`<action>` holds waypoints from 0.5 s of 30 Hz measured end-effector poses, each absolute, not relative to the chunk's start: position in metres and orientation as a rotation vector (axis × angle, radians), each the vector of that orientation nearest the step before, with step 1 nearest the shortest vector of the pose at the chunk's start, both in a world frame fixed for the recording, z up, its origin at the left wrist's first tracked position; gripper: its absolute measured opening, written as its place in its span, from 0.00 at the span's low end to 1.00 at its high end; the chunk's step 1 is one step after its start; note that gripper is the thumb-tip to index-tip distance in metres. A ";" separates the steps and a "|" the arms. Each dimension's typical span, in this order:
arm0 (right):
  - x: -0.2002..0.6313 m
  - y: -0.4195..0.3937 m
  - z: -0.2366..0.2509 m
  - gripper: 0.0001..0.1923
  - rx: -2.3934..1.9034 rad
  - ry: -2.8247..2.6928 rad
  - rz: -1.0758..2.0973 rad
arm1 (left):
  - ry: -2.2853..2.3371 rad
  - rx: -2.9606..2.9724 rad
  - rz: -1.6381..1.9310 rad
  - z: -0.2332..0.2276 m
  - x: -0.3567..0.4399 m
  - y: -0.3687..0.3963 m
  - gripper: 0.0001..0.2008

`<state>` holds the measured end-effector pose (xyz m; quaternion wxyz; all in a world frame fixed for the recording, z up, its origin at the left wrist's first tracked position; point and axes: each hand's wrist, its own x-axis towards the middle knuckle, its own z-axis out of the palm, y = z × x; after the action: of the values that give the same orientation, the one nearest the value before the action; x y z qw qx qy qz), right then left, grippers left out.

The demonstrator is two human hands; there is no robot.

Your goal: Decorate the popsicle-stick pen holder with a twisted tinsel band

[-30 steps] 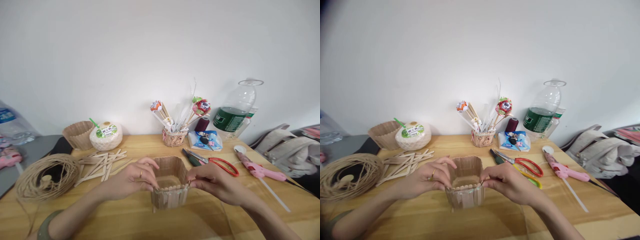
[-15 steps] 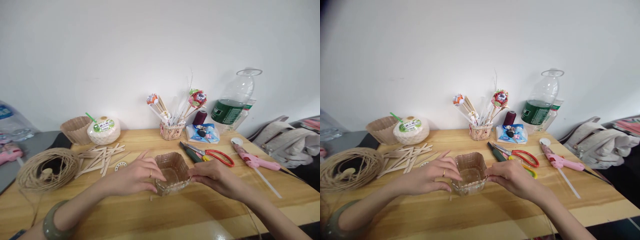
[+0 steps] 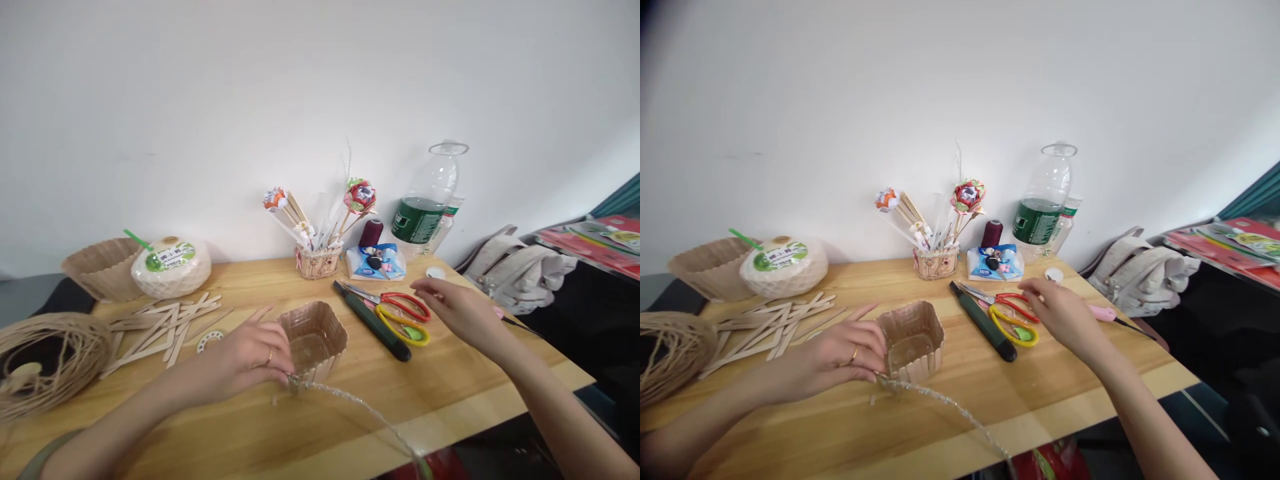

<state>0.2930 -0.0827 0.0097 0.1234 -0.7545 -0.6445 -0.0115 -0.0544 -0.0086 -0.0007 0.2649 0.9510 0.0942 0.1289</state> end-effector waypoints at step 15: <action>0.361 -0.084 -0.018 0.15 -2.498 -1.707 -0.307 | 0.118 2.464 0.452 -0.008 -0.054 -0.005 0.06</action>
<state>0.3606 -0.0844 -0.0182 0.0503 -0.8203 -0.5606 -0.1009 -0.0536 -0.0053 -0.0081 0.3117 0.9335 0.0449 0.1713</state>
